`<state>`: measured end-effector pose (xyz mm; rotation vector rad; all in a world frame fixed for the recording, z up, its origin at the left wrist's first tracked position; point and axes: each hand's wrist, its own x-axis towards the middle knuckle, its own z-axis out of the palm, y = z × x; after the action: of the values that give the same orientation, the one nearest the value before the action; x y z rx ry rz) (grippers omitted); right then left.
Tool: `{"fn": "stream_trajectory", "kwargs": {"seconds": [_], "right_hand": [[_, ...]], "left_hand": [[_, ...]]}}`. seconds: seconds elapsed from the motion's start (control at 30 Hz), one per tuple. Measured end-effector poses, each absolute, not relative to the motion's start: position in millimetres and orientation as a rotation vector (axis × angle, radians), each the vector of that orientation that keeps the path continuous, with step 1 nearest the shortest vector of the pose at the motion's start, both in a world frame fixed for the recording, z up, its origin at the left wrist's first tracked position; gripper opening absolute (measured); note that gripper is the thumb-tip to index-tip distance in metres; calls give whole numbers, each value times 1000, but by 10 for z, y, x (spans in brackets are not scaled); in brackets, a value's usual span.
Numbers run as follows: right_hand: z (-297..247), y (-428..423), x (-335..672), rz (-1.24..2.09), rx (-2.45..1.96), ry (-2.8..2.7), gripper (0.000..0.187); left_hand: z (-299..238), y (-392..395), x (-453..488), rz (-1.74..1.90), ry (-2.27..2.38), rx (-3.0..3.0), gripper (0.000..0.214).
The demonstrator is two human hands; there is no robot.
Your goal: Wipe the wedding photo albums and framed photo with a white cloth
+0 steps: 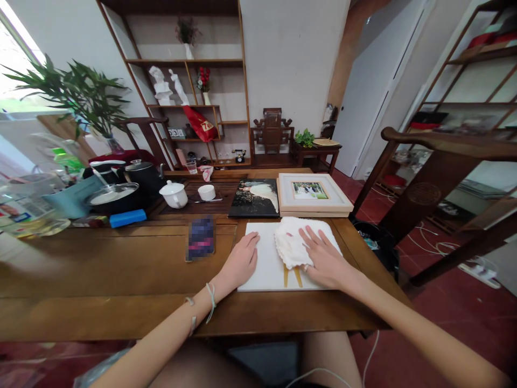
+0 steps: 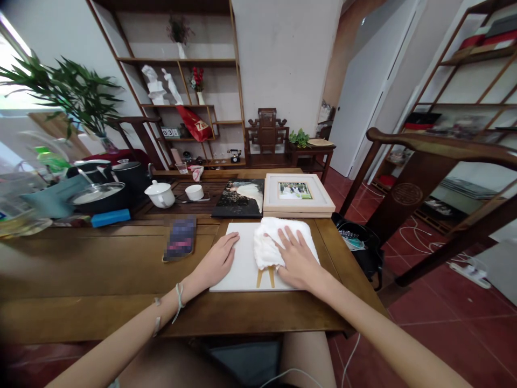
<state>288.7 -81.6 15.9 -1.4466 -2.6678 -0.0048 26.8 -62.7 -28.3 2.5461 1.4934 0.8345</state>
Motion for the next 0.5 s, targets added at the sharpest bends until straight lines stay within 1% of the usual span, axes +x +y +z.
{"fn": "stream_trajectory", "kwargs": {"seconds": [0.13,0.2,0.3,0.5], "right_hand": [[202,-1241,2872,-10,-1498,-2652,84],[232,-1323,2876,20,-1511,-2665,85],[262,-1207,2903,62,-1492,-2688,79],[201,-543,2978,47,-1555,-2642,64]], "left_hand": [[-258,-632,281,800,1503,2556,40],[-242,-633,283,786,1518,2547,40],[-224,-630,279,768,1526,2535,39],[-200,-609,253,783,1500,2545,37]]}}
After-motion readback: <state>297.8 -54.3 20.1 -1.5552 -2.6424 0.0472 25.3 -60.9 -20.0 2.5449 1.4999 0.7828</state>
